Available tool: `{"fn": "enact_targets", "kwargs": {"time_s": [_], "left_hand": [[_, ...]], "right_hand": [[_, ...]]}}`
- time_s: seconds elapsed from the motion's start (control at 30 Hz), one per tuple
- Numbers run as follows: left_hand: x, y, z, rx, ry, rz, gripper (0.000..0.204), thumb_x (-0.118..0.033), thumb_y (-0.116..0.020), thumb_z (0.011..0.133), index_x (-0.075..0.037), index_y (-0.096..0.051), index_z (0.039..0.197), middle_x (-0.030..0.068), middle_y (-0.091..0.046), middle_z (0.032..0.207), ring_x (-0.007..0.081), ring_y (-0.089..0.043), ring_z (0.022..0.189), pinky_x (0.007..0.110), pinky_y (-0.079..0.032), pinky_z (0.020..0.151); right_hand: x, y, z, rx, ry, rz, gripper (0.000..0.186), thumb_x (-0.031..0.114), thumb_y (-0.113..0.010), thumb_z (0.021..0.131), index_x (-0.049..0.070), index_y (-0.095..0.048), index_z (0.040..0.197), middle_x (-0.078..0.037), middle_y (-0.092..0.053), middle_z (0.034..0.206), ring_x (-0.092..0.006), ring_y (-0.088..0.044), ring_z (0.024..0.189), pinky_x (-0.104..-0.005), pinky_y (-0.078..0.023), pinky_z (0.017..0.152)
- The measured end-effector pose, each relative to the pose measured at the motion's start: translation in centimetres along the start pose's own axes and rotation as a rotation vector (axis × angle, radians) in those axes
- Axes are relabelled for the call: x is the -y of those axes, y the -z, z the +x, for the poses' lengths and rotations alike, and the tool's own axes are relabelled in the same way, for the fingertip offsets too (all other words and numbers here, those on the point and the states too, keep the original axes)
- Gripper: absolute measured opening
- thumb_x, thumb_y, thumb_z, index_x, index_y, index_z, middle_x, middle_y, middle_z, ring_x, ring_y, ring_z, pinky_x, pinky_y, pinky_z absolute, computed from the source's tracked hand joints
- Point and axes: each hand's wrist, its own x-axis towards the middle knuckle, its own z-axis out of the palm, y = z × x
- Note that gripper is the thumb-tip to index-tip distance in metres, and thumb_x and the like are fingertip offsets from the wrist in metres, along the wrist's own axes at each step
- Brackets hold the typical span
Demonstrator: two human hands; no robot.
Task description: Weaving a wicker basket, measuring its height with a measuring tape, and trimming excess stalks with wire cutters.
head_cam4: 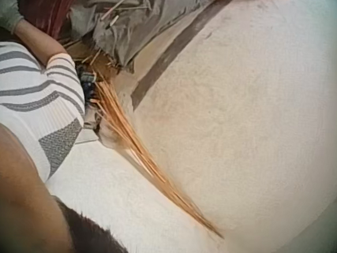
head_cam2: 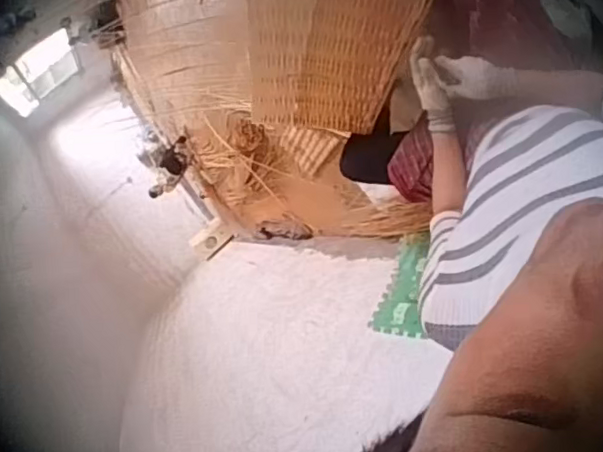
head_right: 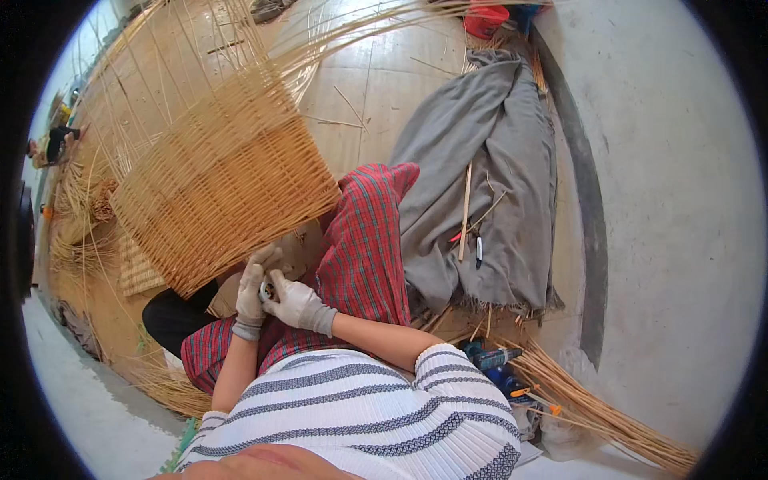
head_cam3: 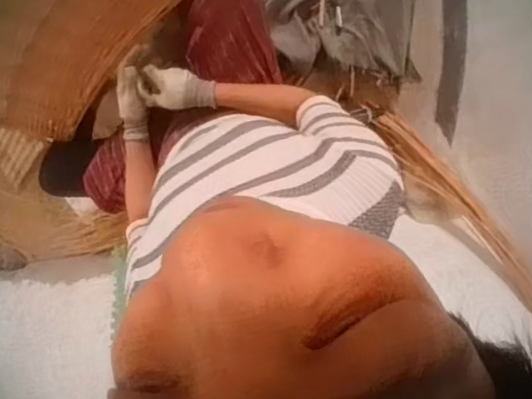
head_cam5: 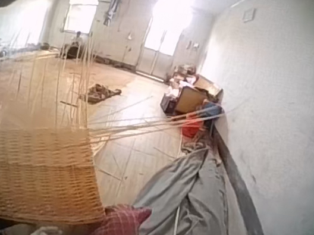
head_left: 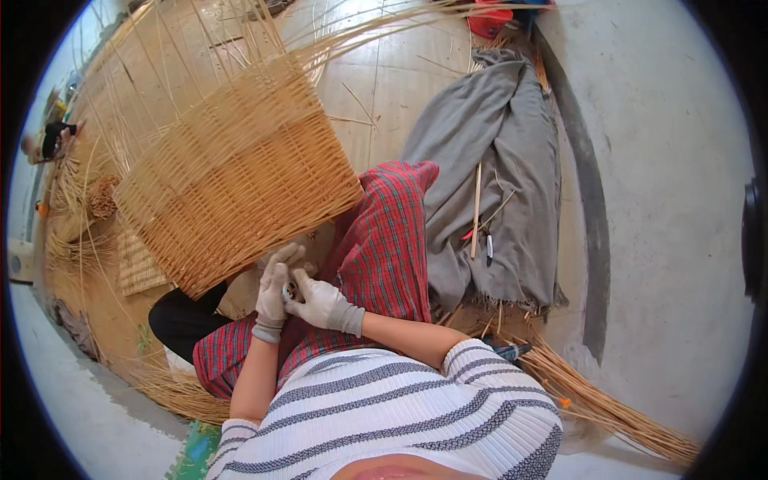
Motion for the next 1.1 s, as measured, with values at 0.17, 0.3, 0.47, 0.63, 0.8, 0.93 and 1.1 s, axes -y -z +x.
{"fn": "enact_targets", "kwargs": {"time_s": [0.17, 0.3, 0.47, 0.63, 0.8, 0.93, 1.1], "left_hand": [[-3.1, -3.1, 1.4, 0.339, -0.058, 0.676, 0.066, -0.052, -0.050, 0.102, 0.002, -0.051, 0.139, 0.0161, -0.062, 0.128, 0.0235, -0.057, 0.122, 0.036, -0.041, 0.107], [-3.7, -4.6, 2.0, 0.355, 0.026, 0.811, 0.065, -0.053, -0.054, 0.099, 0.000, -0.054, 0.136, 0.0175, -0.066, 0.121, 0.0242, -0.063, 0.111, 0.035, -0.049, 0.096], [-3.4, -7.0, 0.2, 0.518, 0.087, 0.723, 0.094, -0.077, -0.042, 0.092, -0.001, -0.042, 0.148, 0.0148, -0.063, 0.124, 0.0235, -0.063, 0.106, 0.034, -0.049, 0.093], [-3.1, -6.1, -3.9, 0.466, 0.137, 0.575, 0.087, -0.063, -0.056, 0.094, -0.005, -0.035, 0.154, 0.0052, -0.064, 0.105, 0.0057, -0.051, 0.063, 0.022, -0.041, 0.055], [0.3, -1.4, -1.6, 0.327, 0.175, 0.727, 0.036, -0.037, -0.054, 0.104, -0.003, -0.065, 0.109, 0.0002, -0.063, 0.076, 0.0074, -0.055, 0.060, 0.022, -0.042, 0.053], [0.8, 2.4, 0.7, -0.140, 0.039, 0.496, 0.039, -0.042, -0.054, 0.103, -0.004, -0.062, 0.105, 0.0031, -0.064, 0.078, 0.0101, -0.056, 0.054, 0.023, -0.042, 0.047], [0.9, 5.8, 0.9, -0.393, -0.001, 0.492, 0.041, -0.046, -0.056, 0.102, -0.005, -0.061, 0.108, 0.0035, -0.061, 0.076, 0.0134, -0.057, 0.054, 0.025, -0.044, 0.046]], "right_hand": [[-1.6, 1.2, -0.3, -0.084, 0.195, 0.548, 0.040, 0.012, -0.077, 0.081, 0.005, -0.050, 0.110, -0.005, -0.059, 0.069, -0.0192, -0.061, 0.057, -0.0332, -0.053, 0.056], [-3.6, 2.5, -1.0, 0.269, 0.082, 0.865, 0.021, 0.008, -0.070, 0.083, 0.006, -0.056, 0.099, -0.006, -0.062, 0.068, -0.0148, -0.061, 0.056, -0.0285, -0.050, 0.049], [-1.7, 5.3, -3.8, 0.396, -0.041, 0.621, 0.015, 0.008, -0.068, 0.085, 0.005, -0.057, 0.095, -0.008, -0.068, 0.074, -0.0146, -0.066, 0.061, -0.0291, -0.052, 0.050], [-2.4, 13.0, -7.6, 0.153, 0.027, 1.003, 0.019, 0.008, -0.074, 0.086, 0.007, -0.056, 0.093, -0.002, -0.061, 0.069, -0.0092, -0.057, 0.057, -0.0249, -0.045, 0.045], [-14.3, 20.6, -9.0, -0.296, 0.240, 1.002, 0.028, 0.015, -0.074, 0.088, 0.001, -0.062, 0.110, -0.009, -0.069, 0.083, -0.0139, -0.065, 0.071, -0.0274, -0.052, 0.062], [-27.6, 21.9, -7.8, -0.808, -0.568, -0.027, 0.054, 0.036, -0.075, 0.075, 0.008, -0.063, 0.121, -0.016, -0.070, 0.105, -0.0322, -0.068, 0.101, -0.0407, -0.053, 0.090], [-39.7, 20.8, -6.9, -0.928, -0.982, -0.146, 0.055, 0.025, -0.065, 0.079, 0.016, -0.056, 0.132, -0.022, -0.066, 0.120, -0.0404, -0.065, 0.107, -0.0479, -0.052, 0.092]]}}
